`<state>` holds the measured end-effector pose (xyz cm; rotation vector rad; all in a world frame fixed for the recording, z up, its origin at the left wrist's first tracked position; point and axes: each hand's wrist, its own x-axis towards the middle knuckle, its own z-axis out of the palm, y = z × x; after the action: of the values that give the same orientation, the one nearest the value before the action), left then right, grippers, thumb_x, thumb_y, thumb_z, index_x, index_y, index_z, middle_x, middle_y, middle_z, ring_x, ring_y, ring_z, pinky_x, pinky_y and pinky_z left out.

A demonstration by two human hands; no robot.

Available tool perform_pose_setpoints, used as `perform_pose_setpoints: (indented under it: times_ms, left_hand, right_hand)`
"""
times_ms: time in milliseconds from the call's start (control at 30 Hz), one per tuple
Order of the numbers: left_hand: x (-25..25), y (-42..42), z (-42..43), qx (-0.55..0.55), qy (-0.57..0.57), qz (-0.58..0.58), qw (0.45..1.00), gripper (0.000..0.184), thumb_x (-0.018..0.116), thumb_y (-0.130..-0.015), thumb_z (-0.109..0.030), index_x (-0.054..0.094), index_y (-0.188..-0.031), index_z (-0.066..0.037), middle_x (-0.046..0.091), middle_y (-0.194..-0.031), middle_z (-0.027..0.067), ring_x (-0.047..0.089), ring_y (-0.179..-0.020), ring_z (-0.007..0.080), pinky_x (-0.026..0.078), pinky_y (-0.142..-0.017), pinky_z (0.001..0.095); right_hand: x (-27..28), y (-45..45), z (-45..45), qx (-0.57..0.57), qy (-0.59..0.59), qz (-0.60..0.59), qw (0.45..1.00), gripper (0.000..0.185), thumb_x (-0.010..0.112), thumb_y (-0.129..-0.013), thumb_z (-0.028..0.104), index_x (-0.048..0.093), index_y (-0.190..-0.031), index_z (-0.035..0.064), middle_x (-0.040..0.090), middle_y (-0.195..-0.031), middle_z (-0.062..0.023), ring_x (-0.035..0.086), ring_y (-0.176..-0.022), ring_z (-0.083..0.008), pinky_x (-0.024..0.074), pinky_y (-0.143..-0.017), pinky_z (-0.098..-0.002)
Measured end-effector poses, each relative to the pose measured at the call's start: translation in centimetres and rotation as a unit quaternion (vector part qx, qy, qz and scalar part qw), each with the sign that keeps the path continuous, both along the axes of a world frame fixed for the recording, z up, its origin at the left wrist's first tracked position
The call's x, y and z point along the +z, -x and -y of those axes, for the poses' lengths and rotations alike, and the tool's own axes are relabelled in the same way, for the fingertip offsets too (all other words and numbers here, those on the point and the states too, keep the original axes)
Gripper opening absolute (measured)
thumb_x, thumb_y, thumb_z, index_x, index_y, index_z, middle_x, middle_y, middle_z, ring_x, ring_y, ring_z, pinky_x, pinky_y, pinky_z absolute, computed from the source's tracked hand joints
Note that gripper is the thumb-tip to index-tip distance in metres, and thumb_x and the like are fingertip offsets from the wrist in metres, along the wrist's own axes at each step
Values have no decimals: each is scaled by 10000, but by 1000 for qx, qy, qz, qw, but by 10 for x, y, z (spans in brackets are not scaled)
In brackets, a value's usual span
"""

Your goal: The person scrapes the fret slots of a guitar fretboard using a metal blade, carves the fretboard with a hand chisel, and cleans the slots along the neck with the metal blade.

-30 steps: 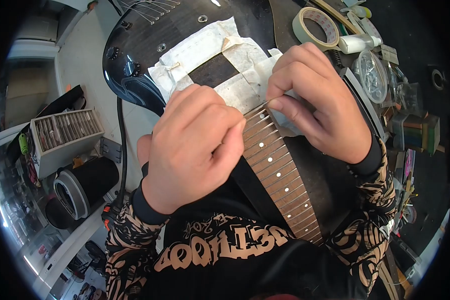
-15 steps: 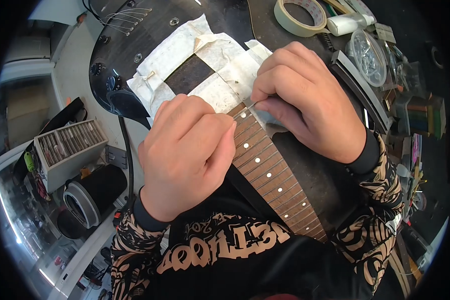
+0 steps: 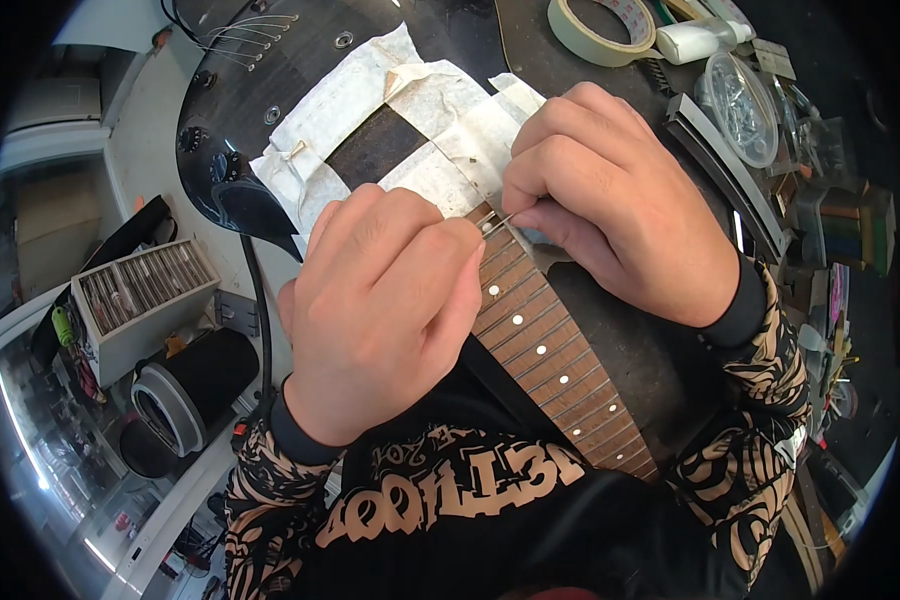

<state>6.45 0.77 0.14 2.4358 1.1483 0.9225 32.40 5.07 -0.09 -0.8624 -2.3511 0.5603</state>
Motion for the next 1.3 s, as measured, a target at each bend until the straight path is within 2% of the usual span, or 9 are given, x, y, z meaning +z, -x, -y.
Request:
perform_pose_setpoints:
  times_ms: [367, 467, 567, 767, 867, 1067, 1167, 1233, 1300]
  left_hand:
    - [2, -6, -3, 15, 27, 45, 999, 189, 842, -865, 134, 771, -980, 2, 708, -888, 101, 673, -770, 266, 514, -686, 377]
    - [-3, -3, -2, 3, 13, 36, 999, 228, 855, -839, 97, 737, -991, -25, 656, -924, 91, 653, -797, 303, 540, -699, 419]
    - [4, -4, -2, -9, 18, 38, 999, 191, 842, -874, 135, 767, -986, -1, 693, -870, 96, 669, -763, 256, 509, -680, 372]
    - [-1, -5, -6, 2, 26, 60, 998, 174, 836, -887, 129, 766, -967, -8, 682, -852, 95, 647, -742, 241, 495, -668, 359]
    - [2, -1, -6, 3, 38, 67, 997, 210, 845, -841, 109, 737, -975, -11, 659, -885, 103, 661, -783, 325, 539, -704, 434]
    - [8, 24, 2, 67, 54, 116, 989, 177, 844, -891, 115, 765, -982, -14, 660, -851, 92, 658, -760, 288, 508, -676, 395]
    - [11, 42, 10, 66, 52, 128, 988, 100, 815, -995, 111, 774, -1015, 22, 687, -890, 59, 570, -739, 123, 428, -667, 300]
    - [16, 41, 21, 39, 50, 125, 990, 115, 857, -975, 69, 795, -1025, -15, 719, -913, 61, 638, -775, 175, 473, -702, 334]
    - [23, 35, 29, -25, -3, 97, 995, 129, 886, -962, 38, 808, -1029, -40, 743, -935, 63, 677, -796, 217, 504, -722, 364]
  right_hand:
    - [-4, 6, 0, -7, 18, -16, 1000, 262, 856, -899, -12, 693, -1085, 74, 678, -1104, -79, 622, -1058, -360, 536, -972, -454]
    - [-3, 4, -1, -3, 15, -21, 1000, 258, 854, -902, -12, 693, -1086, 71, 677, -1103, -79, 623, -1060, -362, 538, -971, -454]
    - [-3, 3, 1, 3, 13, -24, 1000, 257, 857, -902, -6, 694, -1086, 73, 677, -1102, -77, 625, -1060, -360, 539, -969, -456]
    - [-3, 6, 1, -16, -3, 7, 1000, 259, 869, -919, 10, 696, -1101, 73, 685, -1105, -71, 629, -1059, -352, 535, -973, -458]
    - [7, 3, -4, -8, 2, 20, 1000, 258, 873, -941, 25, 705, -1131, 68, 696, -1130, -76, 637, -1072, -351, 525, -994, -453]
    - [29, -7, -9, -47, -36, -14, 998, 275, 834, -991, 13, 735, -1247, 28, 700, -1249, -144, 674, -1187, -325, 506, -1106, -422]
    - [48, -21, 0, -72, -32, 28, 997, 277, 825, -1023, 42, 735, -1282, 5, 687, -1300, -174, 676, -1241, -328, 504, -1141, -423]
    - [59, -20, 15, -68, -59, 59, 994, 296, 853, -1018, 84, 738, -1281, 10, 687, -1295, -175, 675, -1232, -347, 512, -1129, -444]
    - [70, -3, 41, -31, -42, 84, 995, 374, 932, -960, 193, 776, -1287, 100, 698, -1250, -174, 682, -1206, -383, 517, -1114, -512]
